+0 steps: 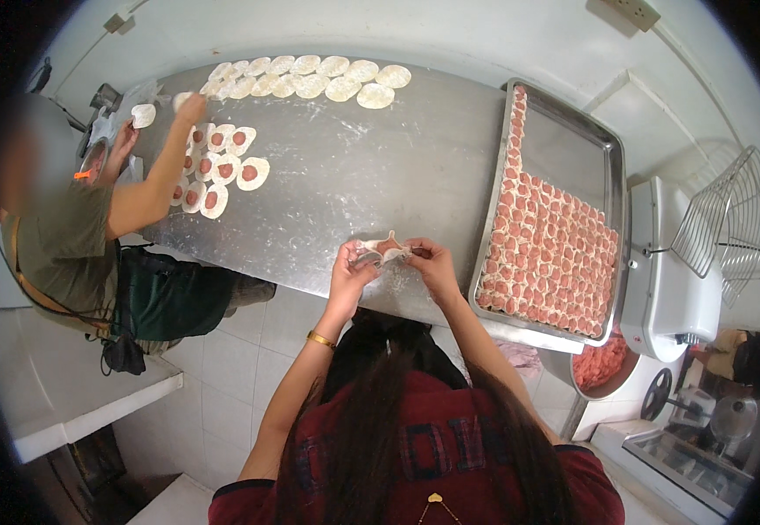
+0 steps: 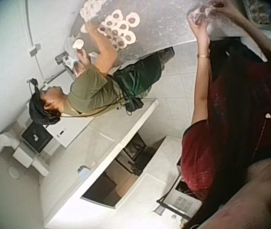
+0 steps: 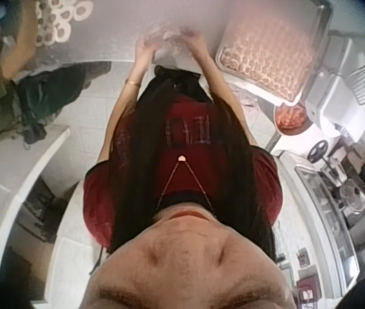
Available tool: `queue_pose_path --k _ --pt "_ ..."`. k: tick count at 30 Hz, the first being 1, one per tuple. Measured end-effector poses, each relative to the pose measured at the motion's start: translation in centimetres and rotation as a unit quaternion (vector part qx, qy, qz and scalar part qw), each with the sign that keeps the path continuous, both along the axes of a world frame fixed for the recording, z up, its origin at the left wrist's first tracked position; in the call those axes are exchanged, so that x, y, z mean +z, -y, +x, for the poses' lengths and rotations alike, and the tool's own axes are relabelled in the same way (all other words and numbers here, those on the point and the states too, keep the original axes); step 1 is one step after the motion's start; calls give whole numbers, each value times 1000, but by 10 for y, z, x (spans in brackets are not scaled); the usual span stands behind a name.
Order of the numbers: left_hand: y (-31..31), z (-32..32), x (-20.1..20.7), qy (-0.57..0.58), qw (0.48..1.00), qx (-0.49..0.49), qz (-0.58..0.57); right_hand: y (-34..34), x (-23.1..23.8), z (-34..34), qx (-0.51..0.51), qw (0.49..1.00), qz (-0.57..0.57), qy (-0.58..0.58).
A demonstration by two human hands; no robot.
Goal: The person places small meat portions onto round dough discs, folds them into dumplings, and arranges them on a metal tray. Another person works alongside, performing the same task on the same table.
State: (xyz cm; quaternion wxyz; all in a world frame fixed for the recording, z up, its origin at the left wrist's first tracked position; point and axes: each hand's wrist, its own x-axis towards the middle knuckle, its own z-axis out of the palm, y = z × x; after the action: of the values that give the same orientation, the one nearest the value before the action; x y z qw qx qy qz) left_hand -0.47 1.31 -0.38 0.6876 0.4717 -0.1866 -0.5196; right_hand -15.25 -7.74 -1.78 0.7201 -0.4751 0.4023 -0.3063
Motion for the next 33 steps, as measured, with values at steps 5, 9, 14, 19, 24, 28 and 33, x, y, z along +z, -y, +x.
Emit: queue_pose_path --k 5,9,14,19,24,28,33 --pt "-1 2 -9 138 981 -89 107 6 -2 -6 38 987 -92 -122" --pt "0 -4 -27 403 913 -41 56 -1 4 -10 89 955 -218 -183" --pt "-5 -12 -28 449 888 -69 65 -6 0 -12 107 927 -299 -200" --pt "0 -21 -12 426 892 -89 127 2 -5 -10 138 902 -342 -224" --pt "7 -22 -5 478 860 -114 138 3 2 -11 121 887 -377 -237" --pt "7 -22 -5 501 841 -140 148 -6 7 -15 119 865 -404 -274" --pt "13 -23 -2 483 843 -175 160 -5 6 -14 131 871 -396 -261"
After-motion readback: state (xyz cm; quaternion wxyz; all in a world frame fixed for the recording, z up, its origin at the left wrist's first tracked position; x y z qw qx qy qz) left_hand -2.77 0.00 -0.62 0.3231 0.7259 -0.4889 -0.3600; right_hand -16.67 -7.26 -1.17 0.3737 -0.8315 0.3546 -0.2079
